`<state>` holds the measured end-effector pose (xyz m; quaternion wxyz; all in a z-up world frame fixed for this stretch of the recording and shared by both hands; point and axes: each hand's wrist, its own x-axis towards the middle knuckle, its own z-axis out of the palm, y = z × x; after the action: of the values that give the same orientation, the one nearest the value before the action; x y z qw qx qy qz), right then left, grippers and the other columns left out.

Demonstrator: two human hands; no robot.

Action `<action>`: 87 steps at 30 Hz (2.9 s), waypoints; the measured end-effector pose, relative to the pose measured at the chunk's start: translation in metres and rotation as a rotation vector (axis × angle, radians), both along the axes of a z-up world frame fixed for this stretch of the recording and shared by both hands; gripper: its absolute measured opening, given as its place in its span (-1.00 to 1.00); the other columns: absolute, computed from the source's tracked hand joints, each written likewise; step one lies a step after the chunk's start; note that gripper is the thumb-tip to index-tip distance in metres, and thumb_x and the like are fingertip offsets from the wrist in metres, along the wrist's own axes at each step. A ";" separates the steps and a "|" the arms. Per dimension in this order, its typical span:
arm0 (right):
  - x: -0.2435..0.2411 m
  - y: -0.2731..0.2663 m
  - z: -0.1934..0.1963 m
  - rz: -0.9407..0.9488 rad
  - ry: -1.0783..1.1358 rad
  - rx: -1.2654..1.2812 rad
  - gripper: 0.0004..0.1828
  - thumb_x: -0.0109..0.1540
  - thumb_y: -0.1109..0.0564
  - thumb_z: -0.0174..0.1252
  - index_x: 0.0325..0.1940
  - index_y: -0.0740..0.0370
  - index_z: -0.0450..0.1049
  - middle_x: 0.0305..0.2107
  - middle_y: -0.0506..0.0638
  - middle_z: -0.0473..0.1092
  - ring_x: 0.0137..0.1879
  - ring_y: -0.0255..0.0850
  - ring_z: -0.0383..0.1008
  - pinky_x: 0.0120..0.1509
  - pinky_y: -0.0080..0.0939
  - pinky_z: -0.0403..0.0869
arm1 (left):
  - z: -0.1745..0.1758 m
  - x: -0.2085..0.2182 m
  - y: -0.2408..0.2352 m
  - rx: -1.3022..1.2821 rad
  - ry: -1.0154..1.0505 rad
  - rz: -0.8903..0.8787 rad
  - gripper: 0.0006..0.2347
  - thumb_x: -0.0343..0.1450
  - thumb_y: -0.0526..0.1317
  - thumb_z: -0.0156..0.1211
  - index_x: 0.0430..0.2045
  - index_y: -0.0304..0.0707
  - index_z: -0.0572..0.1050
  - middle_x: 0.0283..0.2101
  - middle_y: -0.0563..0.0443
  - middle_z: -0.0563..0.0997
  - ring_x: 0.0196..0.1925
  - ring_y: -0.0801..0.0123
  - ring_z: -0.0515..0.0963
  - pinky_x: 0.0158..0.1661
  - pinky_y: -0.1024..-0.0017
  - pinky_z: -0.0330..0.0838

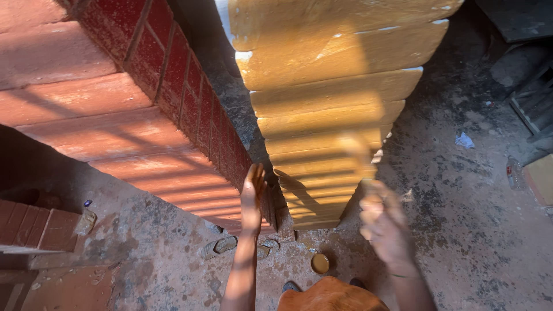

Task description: The person paints a white brick wall with yellow paint using a brush. They repeatedly dip the brush into a small container on the floor and apply paint in vertical strokes along the wall's edge.

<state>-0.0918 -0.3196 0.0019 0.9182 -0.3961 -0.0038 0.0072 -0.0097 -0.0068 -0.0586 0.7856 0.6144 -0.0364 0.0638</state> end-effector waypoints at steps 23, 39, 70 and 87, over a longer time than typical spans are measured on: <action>0.007 0.086 -0.103 0.284 -0.096 0.041 -0.63 0.50 0.01 -0.17 0.41 -0.10 0.11 -0.48 -0.16 0.17 -0.54 -0.42 0.10 -0.55 -0.40 0.12 | 0.023 -0.021 0.003 0.465 -0.297 0.309 -0.49 0.64 -0.06 -0.34 0.37 -0.60 0.16 0.45 -0.40 0.26 0.54 -0.03 0.21 0.48 0.20 0.00; 0.010 0.125 -0.178 -0.230 -0.278 -0.614 -0.56 0.40 0.33 0.02 0.36 0.20 0.15 -0.07 0.02 0.23 -0.35 -0.40 0.23 -0.37 -0.37 0.32 | 0.042 -0.007 -0.019 0.380 -0.185 -0.104 -0.48 0.63 -0.07 -0.32 0.44 -0.53 0.03 0.51 -0.32 0.17 0.57 0.13 0.10 0.46 0.33 -0.07; 0.003 0.114 -0.210 0.148 -0.042 -0.736 -0.55 0.41 0.16 -0.05 0.35 0.03 0.02 -0.34 -0.08 0.25 -0.40 -0.37 0.27 -0.39 -0.33 0.38 | 0.020 -0.007 -0.024 0.386 -0.209 -0.047 -0.48 0.65 -0.03 -0.27 0.44 -0.48 0.07 0.49 -0.30 0.23 0.54 0.16 0.18 0.44 0.34 0.00; -0.003 0.121 -0.185 -0.049 -0.145 -0.528 -0.63 0.32 0.26 -0.07 0.22 0.09 0.15 -0.29 -0.16 0.15 -0.46 -0.45 0.09 -0.58 -0.45 0.13 | -0.005 -0.003 -0.027 0.238 -0.225 0.029 -0.52 0.65 -0.10 -0.25 0.40 -0.53 0.14 0.46 -0.30 0.27 0.51 0.15 0.22 0.44 0.33 0.02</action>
<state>-0.0948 -0.1984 -0.1827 0.7803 -0.6212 -0.0577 -0.0426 -0.0124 -0.0342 -0.0631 0.6974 0.6923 -0.1228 0.1387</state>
